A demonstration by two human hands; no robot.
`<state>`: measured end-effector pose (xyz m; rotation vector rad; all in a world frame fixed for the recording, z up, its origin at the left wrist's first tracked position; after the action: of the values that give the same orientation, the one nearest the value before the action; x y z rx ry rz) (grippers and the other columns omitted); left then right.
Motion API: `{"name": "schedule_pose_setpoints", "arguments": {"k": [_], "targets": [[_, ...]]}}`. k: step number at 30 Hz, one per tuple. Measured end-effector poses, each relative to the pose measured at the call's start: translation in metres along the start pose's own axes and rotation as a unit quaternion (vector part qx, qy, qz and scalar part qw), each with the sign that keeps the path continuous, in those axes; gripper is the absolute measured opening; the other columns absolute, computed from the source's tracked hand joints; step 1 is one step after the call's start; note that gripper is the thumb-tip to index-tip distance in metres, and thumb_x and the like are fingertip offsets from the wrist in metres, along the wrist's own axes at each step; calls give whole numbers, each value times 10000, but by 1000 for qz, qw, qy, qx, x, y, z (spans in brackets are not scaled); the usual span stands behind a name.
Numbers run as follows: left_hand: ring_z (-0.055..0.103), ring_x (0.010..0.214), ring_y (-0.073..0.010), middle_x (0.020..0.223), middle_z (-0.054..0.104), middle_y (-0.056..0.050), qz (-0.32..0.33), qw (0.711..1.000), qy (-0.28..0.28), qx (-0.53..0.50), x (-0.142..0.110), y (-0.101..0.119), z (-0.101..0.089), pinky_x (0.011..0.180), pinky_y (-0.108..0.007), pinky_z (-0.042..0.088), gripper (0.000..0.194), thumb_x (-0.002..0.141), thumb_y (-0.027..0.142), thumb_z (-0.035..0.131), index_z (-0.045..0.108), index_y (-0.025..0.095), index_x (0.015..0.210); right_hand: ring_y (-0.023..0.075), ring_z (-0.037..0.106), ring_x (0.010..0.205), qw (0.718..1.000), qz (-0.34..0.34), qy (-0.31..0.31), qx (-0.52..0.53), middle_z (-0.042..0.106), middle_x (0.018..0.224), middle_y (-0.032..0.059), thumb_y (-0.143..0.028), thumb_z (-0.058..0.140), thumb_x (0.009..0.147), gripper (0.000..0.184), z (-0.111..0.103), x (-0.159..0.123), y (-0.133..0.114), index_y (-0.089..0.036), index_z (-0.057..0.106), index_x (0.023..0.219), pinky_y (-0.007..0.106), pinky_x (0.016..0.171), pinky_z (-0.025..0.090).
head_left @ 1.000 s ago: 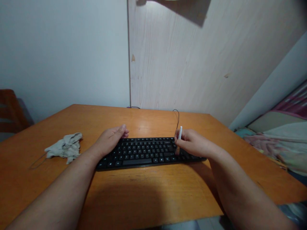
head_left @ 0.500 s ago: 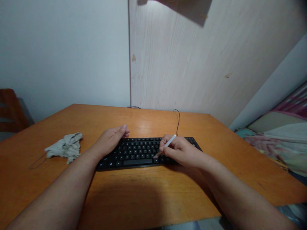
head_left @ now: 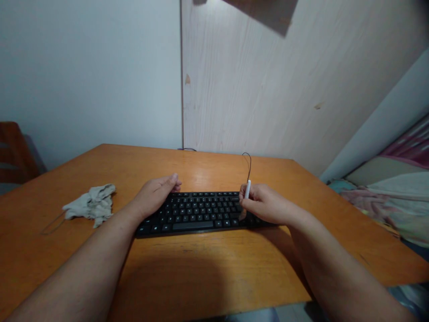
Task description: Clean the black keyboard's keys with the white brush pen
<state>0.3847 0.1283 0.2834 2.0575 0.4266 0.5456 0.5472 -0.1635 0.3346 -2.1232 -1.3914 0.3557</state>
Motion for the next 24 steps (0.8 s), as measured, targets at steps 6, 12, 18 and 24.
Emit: {"name": "schedule_pose_setpoints", "arguments": {"k": [6, 12, 18, 24], "targets": [[733, 989, -299, 1014, 795, -121, -5, 1000, 1, -3, 0, 1, 0, 971, -453, 526, 751, 860, 832, 438, 771, 170, 981, 169, 654, 646, 990, -19, -28, 139, 719, 698, 10, -245, 532, 951, 68, 2, -2, -10, -217, 542, 890, 269, 589, 402], [736, 990, -303, 999, 798, -119, -5, 1000, -2, -4, -1, 1, 0, 965, -454, 526, 743, 865, 826, 441, 773, 170, 981, 166, 712, 786, 952, -71, -93, 282, 735, 814, 31, -323, 605, 958, 139, 27, -3, -29, -197, 575, 910, 255, 653, 460], [732, 993, -305, 1003, 795, -124, -2, 1000, -1, -3, -1, 2, 0, 966, -455, 524, 748, 858, 833, 445, 771, 170, 972, 201, 752, 840, 954, -39, -122, 271, 739, 811, 16, -259, 602, 933, 92, 24, -5, -28, -217, 532, 890, 293, 723, 506], [730, 990, -308, 999, 796, -119, -5, 1000, -2, -2, 0, 0, 0, 964, -461, 525, 741, 857, 832, 444, 777, 180, 973, 184, 707, 696, 985, -1, -105, 137, 744, 703, 1, -168, 549, 880, 58, 5, -6, -13, -224, 544, 866, 278, 631, 465]]}}
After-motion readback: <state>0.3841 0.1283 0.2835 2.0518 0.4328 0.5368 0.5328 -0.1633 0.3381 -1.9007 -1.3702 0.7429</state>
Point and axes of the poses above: each hand's wrist, its own x-axis towards the middle knuckle, its own z-axis out of the palm, y = z × x, the point moved 3 cm from there along x, towards the middle knuckle
